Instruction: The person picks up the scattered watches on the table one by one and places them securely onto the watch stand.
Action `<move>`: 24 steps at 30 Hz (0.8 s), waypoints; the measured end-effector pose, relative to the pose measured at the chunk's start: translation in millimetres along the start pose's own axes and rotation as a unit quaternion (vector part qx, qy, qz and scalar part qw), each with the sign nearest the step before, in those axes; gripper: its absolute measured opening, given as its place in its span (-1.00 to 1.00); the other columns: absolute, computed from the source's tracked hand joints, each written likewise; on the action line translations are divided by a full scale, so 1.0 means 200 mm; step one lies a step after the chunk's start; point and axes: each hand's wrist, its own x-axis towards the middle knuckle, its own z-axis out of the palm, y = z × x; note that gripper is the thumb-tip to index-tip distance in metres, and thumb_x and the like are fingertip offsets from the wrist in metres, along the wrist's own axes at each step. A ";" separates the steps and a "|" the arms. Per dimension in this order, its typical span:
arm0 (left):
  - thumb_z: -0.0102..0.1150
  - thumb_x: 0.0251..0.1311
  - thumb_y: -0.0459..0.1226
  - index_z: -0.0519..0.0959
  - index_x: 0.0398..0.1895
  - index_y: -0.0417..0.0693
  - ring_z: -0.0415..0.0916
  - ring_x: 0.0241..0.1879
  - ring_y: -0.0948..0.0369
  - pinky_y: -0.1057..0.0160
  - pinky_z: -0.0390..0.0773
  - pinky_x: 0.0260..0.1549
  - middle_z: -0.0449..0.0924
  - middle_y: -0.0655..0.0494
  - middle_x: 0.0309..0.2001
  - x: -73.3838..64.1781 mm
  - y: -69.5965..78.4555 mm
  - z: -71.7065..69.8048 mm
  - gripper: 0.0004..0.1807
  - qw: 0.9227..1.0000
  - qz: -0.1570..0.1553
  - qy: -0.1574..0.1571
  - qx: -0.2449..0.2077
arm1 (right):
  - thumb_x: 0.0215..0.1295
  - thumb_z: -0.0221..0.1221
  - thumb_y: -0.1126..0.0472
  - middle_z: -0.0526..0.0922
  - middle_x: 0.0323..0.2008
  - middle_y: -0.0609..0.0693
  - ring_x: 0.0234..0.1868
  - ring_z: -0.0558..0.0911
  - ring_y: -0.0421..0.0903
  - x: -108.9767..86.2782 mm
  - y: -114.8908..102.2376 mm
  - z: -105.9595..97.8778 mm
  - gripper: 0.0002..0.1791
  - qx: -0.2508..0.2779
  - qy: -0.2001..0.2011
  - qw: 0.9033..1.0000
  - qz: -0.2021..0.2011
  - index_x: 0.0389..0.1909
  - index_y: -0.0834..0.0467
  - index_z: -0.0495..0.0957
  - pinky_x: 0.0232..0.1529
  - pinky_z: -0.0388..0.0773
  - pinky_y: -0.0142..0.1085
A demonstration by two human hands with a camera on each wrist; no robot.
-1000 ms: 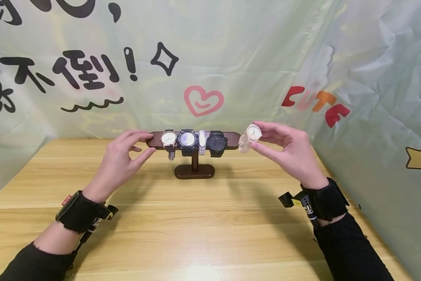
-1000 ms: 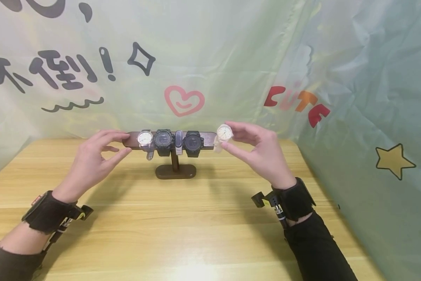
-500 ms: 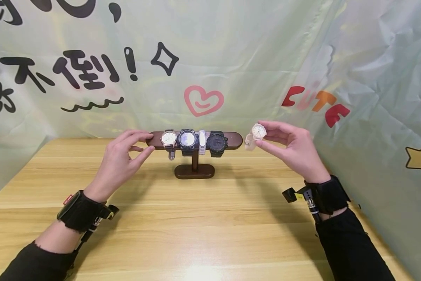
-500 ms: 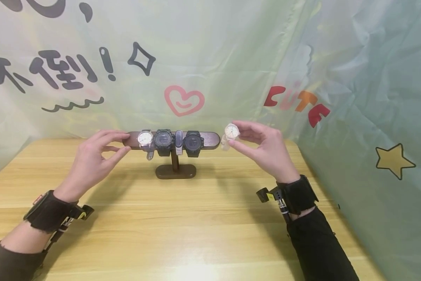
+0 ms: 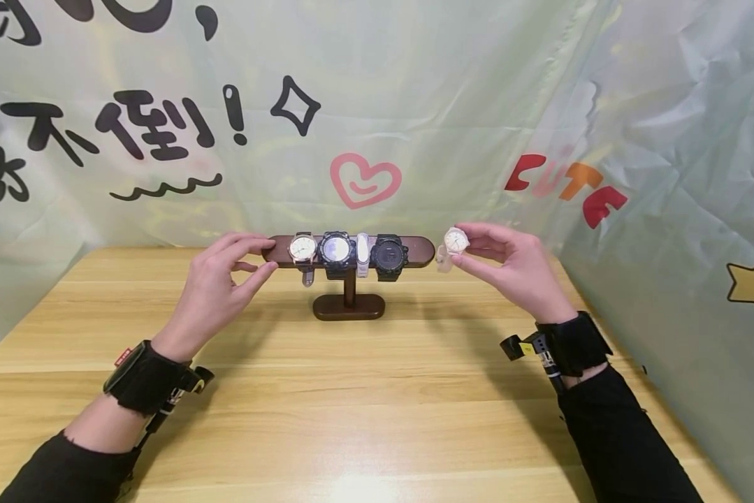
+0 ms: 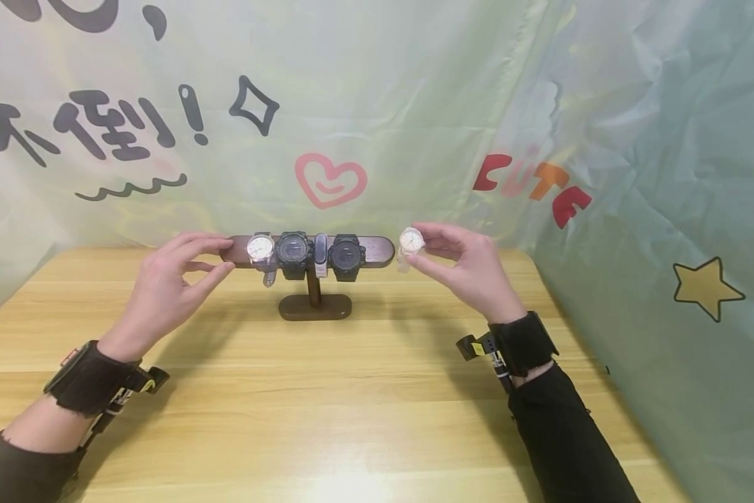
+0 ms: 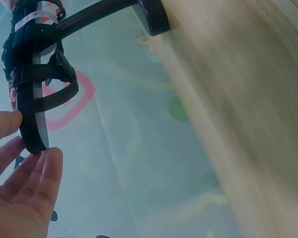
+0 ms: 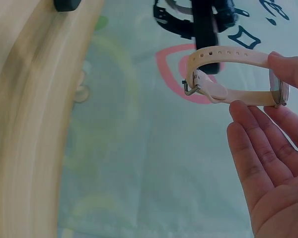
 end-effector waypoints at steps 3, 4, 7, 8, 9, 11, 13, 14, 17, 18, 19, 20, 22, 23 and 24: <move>0.46 0.33 -0.39 0.72 0.17 -0.20 0.79 -0.10 -0.05 0.74 0.53 -0.17 0.72 -0.11 0.08 0.00 0.00 0.00 -0.64 1.000 -0.002 -0.001 0.001 | 0.35 0.48 0.19 0.77 0.19 0.07 0.03 0.75 -0.41 0.01 0.02 0.03 -0.48 0.006 -0.008 1.000 -0.002 0.32 0.04 0.67 0.15 0.68 -0.54; 0.46 0.33 -0.39 0.72 0.18 -0.20 0.79 -0.09 -0.05 0.77 0.49 -0.16 0.72 -0.11 0.08 0.00 0.00 0.00 -0.64 1.000 -0.002 -0.001 0.001 | 0.36 0.48 0.18 0.77 0.19 0.06 0.04 0.74 -0.42 0.02 0.03 0.03 -0.48 0.003 -0.011 1.000 -0.003 0.33 0.04 0.67 0.16 0.67 -0.54; 0.46 0.33 -0.38 0.72 0.18 -0.18 0.76 -0.05 -0.04 0.79 0.42 -0.16 0.73 -0.10 0.08 0.00 -0.01 0.00 -0.64 1.000 -0.002 0.000 0.007 | 0.36 0.48 0.16 0.77 0.20 0.04 0.05 0.74 -0.42 0.03 0.04 0.05 -0.48 0.003 -0.019 1.000 0.001 0.33 0.01 0.67 0.17 0.66 -0.55; 0.46 0.33 -0.38 0.72 0.18 -0.18 0.75 -0.04 -0.03 0.78 0.42 -0.17 0.73 -0.10 0.08 0.00 -0.01 0.00 -0.64 1.000 -0.003 0.000 0.009 | 0.37 0.48 0.15 0.77 0.20 0.03 0.06 0.74 -0.42 0.03 0.04 0.06 -0.48 0.002 -0.021 1.000 0.001 0.33 0.01 0.67 0.19 0.67 -0.53; 0.46 0.33 -0.38 0.72 0.18 -0.17 0.75 -0.03 -0.02 0.76 0.45 -0.16 0.73 -0.09 0.08 0.00 -0.01 0.00 -0.64 1.000 -0.002 0.001 0.011 | 0.37 0.48 0.14 0.77 0.20 0.02 0.06 0.74 -0.40 0.04 0.04 0.07 -0.48 0.000 -0.023 1.000 0.001 0.33 0.01 0.67 0.19 0.67 -0.52; 0.46 0.33 -0.38 0.72 0.18 -0.17 0.74 -0.02 0.00 0.72 0.50 -0.16 0.73 -0.08 0.08 0.00 -0.01 0.00 -0.64 1.000 -0.001 0.001 0.013 | 0.37 0.48 0.12 0.77 0.20 0.01 0.08 0.74 -0.36 0.05 0.05 0.08 -0.48 -0.001 -0.027 1.000 0.002 0.33 0.00 0.67 0.21 0.67 -0.49; 0.46 0.33 -0.38 0.73 0.18 -0.16 0.74 -0.01 0.02 0.66 0.56 -0.15 0.73 -0.07 0.09 0.00 -0.01 0.00 -0.64 1.000 0.000 0.002 0.014 | 0.36 0.48 0.11 0.78 0.19 0.00 0.09 0.76 -0.31 0.06 0.05 0.09 -0.48 -0.002 -0.030 1.000 0.002 0.33 -0.01 0.67 0.21 0.67 -0.49; 0.46 0.33 -0.38 0.73 0.18 -0.16 0.73 0.00 0.02 0.63 0.58 -0.14 0.73 -0.06 0.09 0.00 -0.01 0.00 -0.64 1.000 0.000 0.002 0.013 | 0.36 0.49 0.10 0.78 0.19 -0.01 0.10 0.76 -0.28 0.06 0.05 0.10 -0.48 -0.003 -0.031 1.000 0.001 0.32 -0.01 0.68 0.20 0.67 -0.49; 0.46 0.34 -0.37 0.73 0.18 -0.15 0.73 0.01 0.03 0.57 0.64 -0.13 0.73 -0.05 0.09 0.00 -0.01 0.00 -0.64 1.000 -0.001 0.002 0.013 | 0.36 0.49 0.11 0.78 0.19 -0.01 0.12 0.78 -0.18 0.07 0.05 0.11 -0.48 -0.003 -0.033 0.999 0.000 0.32 -0.01 0.68 0.19 0.66 -0.54; 0.46 0.34 -0.37 0.73 0.18 -0.15 0.74 0.01 0.02 0.57 0.64 -0.14 0.73 -0.05 0.09 0.00 -0.01 0.00 -0.64 1.000 -0.002 0.002 0.012 | 0.36 0.49 0.11 0.77 0.19 0.00 0.13 0.78 -0.15 0.08 0.05 0.11 -0.49 -0.004 -0.034 0.999 -0.002 0.32 -0.01 0.68 0.18 0.65 -0.55; 0.46 0.34 -0.37 0.73 0.18 -0.15 0.74 0.01 0.02 0.58 0.63 -0.13 0.73 -0.05 0.09 0.00 -0.01 0.00 -0.64 1.000 -0.003 0.001 0.012 | 0.36 0.48 0.12 0.77 0.20 0.00 0.14 0.78 -0.12 0.08 0.05 0.11 -0.49 -0.005 -0.035 0.999 -0.003 0.32 0.00 0.68 0.19 0.65 -0.56; 0.45 0.34 -0.36 0.73 0.18 -0.15 0.74 0.01 0.02 0.60 0.62 -0.13 0.73 -0.06 0.09 0.00 -0.01 0.00 -0.64 1.000 -0.003 0.001 0.012 | 0.37 0.48 0.12 0.77 0.20 0.01 0.14 0.78 -0.10 0.08 0.05 0.12 -0.49 -0.006 -0.037 0.999 -0.005 0.32 0.00 0.68 0.19 0.65 -0.56; 0.45 0.34 -0.36 0.72 0.18 -0.15 0.74 0.01 0.01 0.64 0.59 -0.13 0.73 -0.06 0.09 0.00 -0.01 0.00 -0.64 1.000 -0.004 0.001 0.012 | 0.38 0.47 0.13 0.77 0.21 0.01 0.15 0.78 -0.07 0.08 0.05 0.12 -0.49 -0.007 -0.039 0.999 -0.005 0.33 0.00 0.67 0.19 0.64 -0.56; 0.46 0.34 -0.36 0.72 0.18 -0.15 0.74 0.01 0.01 0.65 0.57 -0.13 0.73 -0.06 0.09 0.00 -0.01 0.00 -0.64 1.000 -0.004 0.001 0.012 | 0.38 0.47 0.13 0.77 0.21 0.01 0.16 0.78 -0.06 0.09 0.05 0.12 -0.49 -0.007 -0.040 0.999 -0.004 0.33 0.00 0.67 0.19 0.64 -0.56; 0.46 0.34 -0.36 0.72 0.18 -0.16 0.74 0.01 0.01 0.67 0.55 -0.13 0.73 -0.06 0.09 0.00 -0.01 0.00 -0.64 1.000 -0.004 0.001 0.012 | 0.38 0.47 0.12 0.77 0.22 0.01 0.17 0.78 -0.06 0.09 0.05 0.12 -0.49 -0.008 -0.041 0.999 -0.004 0.33 0.00 0.67 0.20 0.64 -0.56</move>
